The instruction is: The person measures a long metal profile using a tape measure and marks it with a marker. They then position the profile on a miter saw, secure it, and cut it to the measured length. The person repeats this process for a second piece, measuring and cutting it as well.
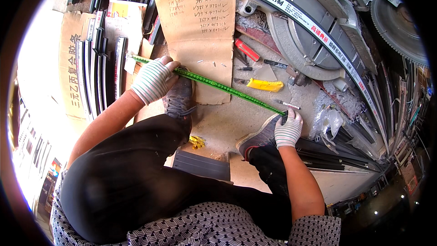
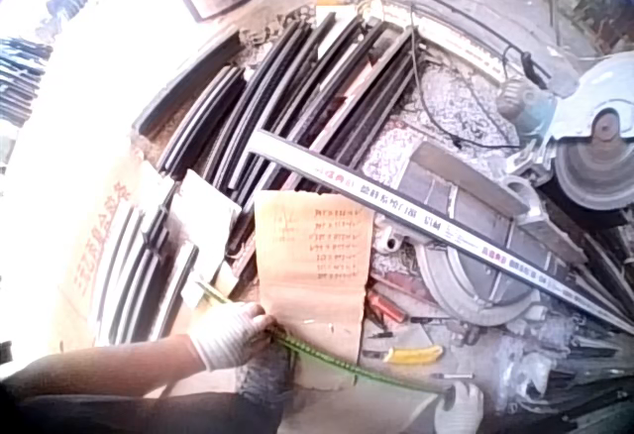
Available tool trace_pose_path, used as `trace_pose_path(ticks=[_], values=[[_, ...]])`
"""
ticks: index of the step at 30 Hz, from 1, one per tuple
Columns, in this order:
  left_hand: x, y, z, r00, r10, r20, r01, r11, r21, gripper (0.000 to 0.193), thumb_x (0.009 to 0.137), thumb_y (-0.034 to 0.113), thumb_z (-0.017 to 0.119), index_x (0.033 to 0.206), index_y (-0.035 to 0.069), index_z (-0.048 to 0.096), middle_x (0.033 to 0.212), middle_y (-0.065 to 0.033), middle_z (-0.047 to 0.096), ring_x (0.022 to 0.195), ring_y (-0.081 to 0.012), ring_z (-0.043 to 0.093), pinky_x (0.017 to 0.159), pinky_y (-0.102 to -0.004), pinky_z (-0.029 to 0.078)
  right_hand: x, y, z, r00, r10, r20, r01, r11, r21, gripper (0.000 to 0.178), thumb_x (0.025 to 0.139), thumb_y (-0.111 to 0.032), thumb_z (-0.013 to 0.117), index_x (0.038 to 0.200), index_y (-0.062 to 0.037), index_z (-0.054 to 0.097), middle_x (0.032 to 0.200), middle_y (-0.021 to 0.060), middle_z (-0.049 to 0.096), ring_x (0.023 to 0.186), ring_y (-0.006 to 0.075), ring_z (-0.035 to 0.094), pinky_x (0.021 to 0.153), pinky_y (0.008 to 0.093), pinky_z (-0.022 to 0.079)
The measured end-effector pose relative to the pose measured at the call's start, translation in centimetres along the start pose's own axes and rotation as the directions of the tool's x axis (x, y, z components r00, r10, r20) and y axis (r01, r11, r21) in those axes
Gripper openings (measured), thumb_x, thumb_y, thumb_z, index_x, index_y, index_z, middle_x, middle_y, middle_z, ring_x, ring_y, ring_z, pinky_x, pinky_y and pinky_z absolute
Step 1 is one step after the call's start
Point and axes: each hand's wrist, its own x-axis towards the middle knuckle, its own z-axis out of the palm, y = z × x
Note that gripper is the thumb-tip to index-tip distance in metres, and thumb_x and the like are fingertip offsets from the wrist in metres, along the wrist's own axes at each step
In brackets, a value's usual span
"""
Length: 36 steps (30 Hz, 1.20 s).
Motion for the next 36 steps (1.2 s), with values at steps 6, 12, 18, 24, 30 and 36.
trace_pose_path(ticks=[6,12,18,24,30,36], values=[[0.00,0.01,0.04,1.000,0.007,-0.007,-0.007,1.000,-0.003,0.035,0.085,0.015,0.071,0.117,0.004,0.064,0.098,-0.0158,0.061,0.088,-0.0378,0.064,0.078,-0.0458,0.052,0.02,-0.15,-0.16,1.000,0.002,0.000,-0.002,1.000,-0.001,0.050,0.082,-0.015,0.075,0.130,-0.0075,0.062,0.128,0.0208,0.058,0.122,0.0401,0.054,0.107,0.0484,0.045],[-0.02,0.04,0.01,1.000,0.005,-0.010,-0.005,1.000,-0.001,0.034,0.086,0.015,0.071,0.117,0.004,0.064,0.097,-0.0160,0.061,0.087,-0.0379,0.064,0.077,-0.0461,0.052,0.00,-0.06,-0.13,1.000,0.000,0.009,0.000,1.000,0.006,0.052,0.082,-0.014,0.075,0.131,-0.0080,0.062,0.128,0.0208,0.058,0.123,0.0402,0.053,0.108,0.0486,0.045],[0.08,0.16,-0.13,1.000,0.007,-0.011,-0.007,1.000,0.001,0.034,0.085,0.016,0.071,0.116,0.004,0.064,0.097,-0.0162,0.062,0.087,-0.0381,0.064,0.077,-0.0463,0.052,0.00,0.04,-0.07,1.000,-0.002,0.005,0.002,1.000,0.015,0.053,0.082,-0.014,0.075,0.132,-0.0084,0.061,0.129,0.0208,0.057,0.124,0.0404,0.053,0.108,0.0487,0.044],[0.06,0.07,0.01,1.000,0.001,-0.006,-0.001,1.000,0.000,0.034,0.085,0.016,0.071,0.116,0.004,0.064,0.097,-0.0161,0.062,0.087,-0.0383,0.064,0.077,-0.0463,0.052,0.00,0.16,0.03,1.000,-0.003,0.009,0.003,1.000,0.015,0.054,0.082,-0.014,0.075,0.133,-0.0089,0.060,0.129,0.0207,0.057,0.124,0.0404,0.053,0.108,0.0489,0.044],[0.06,0.17,-0.24,1.000,0.008,-0.011,-0.008,1.000,-0.004,0.033,0.085,0.016,0.071,0.116,0.004,0.064,0.097,-0.0161,0.062,0.087,-0.0381,0.064,0.077,-0.0463,0.052,-0.03,0.10,0.01,1.000,-0.001,0.003,0.001,1.000,0.011,0.054,0.081,-0.014,0.075,0.133,-0.0086,0.060,0.129,0.0206,0.057,0.123,0.0403,0.053,0.108,0.0487,0.044],[0.06,0.06,0.00,1.000,0.006,-0.012,-0.006,1.000,-0.001,0.032,0.086,0.016,0.070,0.115,0.004,0.064,0.096,-0.0163,0.062,0.087,-0.0380,0.064,0.077,-0.0464,0.052,0.01,-0.01,-0.10,1.000,-0.007,-0.001,0.007,1.000,0.014,0.054,0.081,-0.014,0.075,0.132,-0.0083,0.060,0.128,0.0207,0.057,0.123,0.0405,0.053,0.108,0.0488,0.045]])
